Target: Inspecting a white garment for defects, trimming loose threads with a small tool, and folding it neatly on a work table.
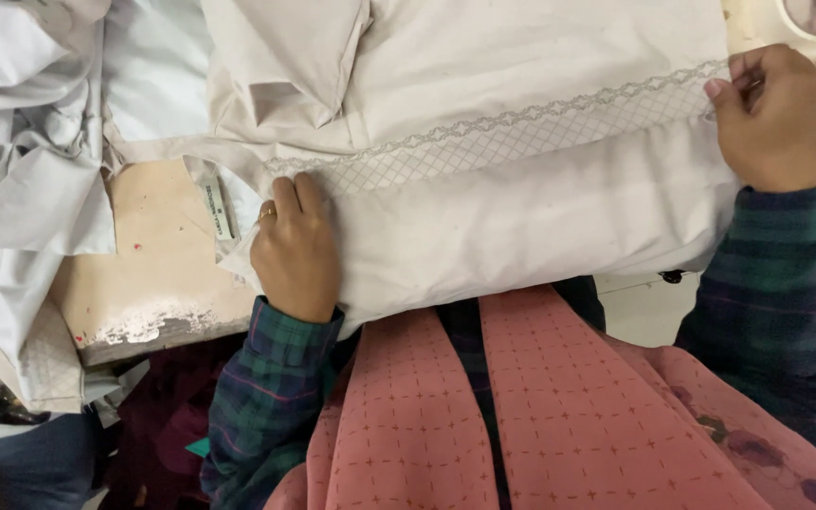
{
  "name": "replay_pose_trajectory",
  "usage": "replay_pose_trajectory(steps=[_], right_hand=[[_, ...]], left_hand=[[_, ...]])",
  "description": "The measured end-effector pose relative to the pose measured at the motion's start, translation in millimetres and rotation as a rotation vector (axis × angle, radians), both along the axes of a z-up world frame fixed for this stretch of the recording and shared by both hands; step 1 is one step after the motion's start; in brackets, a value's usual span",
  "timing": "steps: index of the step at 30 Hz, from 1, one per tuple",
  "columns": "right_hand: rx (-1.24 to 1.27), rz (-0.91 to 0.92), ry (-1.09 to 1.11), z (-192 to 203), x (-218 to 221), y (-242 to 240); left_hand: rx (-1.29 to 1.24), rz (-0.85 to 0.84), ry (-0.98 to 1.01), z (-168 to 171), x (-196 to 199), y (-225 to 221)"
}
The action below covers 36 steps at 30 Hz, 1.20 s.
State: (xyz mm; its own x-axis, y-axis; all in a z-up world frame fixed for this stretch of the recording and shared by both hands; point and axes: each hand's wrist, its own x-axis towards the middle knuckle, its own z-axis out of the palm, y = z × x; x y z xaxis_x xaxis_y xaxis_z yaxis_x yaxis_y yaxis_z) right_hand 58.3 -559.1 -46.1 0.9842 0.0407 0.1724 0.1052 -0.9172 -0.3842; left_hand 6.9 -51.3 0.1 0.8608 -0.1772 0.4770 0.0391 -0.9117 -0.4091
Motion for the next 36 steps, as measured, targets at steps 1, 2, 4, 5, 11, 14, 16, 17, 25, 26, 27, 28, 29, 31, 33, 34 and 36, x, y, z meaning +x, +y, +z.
replay_pose_trajectory(steps=[1,2,4,5,11,14,16,17,25,26,27,28,29,31,33,34,36], right_hand=[[0.0,0.005,0.002,2,0,-1],[0.02,0.001,0.018,3,0,-2],[0.04,0.0,0.031,5,2,-6],[0.028,0.008,0.028,4,3,-7],[-0.222,0.064,0.001,23,9,2],[-0.369,0.218,-0.167,52,28,39],[-0.31,0.344,-0.263,75,46,92],[-0.157,0.563,-0.178,85,57,127],[0.415,1.363,0.366,90,154,312],[0.419,1.336,0.303,87,153,313],[0.423,1.309,0.241,84,152,315],[0.416,1.312,0.233,84,156,316],[0.406,1.274,0.128,86,160,317],[0.398,1.24,0.029,86,167,322],[0.39,1.155,-0.156,80,168,324],[0.385,1.157,-0.157,70,173,328],[-0.177,1.044,0.13,46,182,337]], left_hand=[[0.0,0.005,0.002,1,0,5],[-0.077,-0.044,0.058,2,2,10],[-0.156,-0.09,0.109,15,7,24],[-0.441,-0.152,0.287,26,9,32],[-0.621,-0.454,0.305,36,9,-5],[-0.596,-0.547,0.389,13,4,-27],[-0.542,-0.54,0.426,-1,3,-30],[-0.493,-0.518,0.427,-3,2,-30],[-0.514,-0.511,0.455,-6,3,-30],[-0.57,-0.501,0.477,-8,2,-31],[-0.627,-0.49,0.498,-10,0,-32],[-0.625,-0.491,0.489,-12,0,-32],[-0.631,-0.492,0.492,-14,0,-32],[-0.64,-0.486,0.497,-10,2,-30],[-0.555,-0.516,0.423,-3,3,-30],[-0.557,-0.517,0.418,-3,3,-29],[-0.493,-0.497,0.444,-3,0,-28]])
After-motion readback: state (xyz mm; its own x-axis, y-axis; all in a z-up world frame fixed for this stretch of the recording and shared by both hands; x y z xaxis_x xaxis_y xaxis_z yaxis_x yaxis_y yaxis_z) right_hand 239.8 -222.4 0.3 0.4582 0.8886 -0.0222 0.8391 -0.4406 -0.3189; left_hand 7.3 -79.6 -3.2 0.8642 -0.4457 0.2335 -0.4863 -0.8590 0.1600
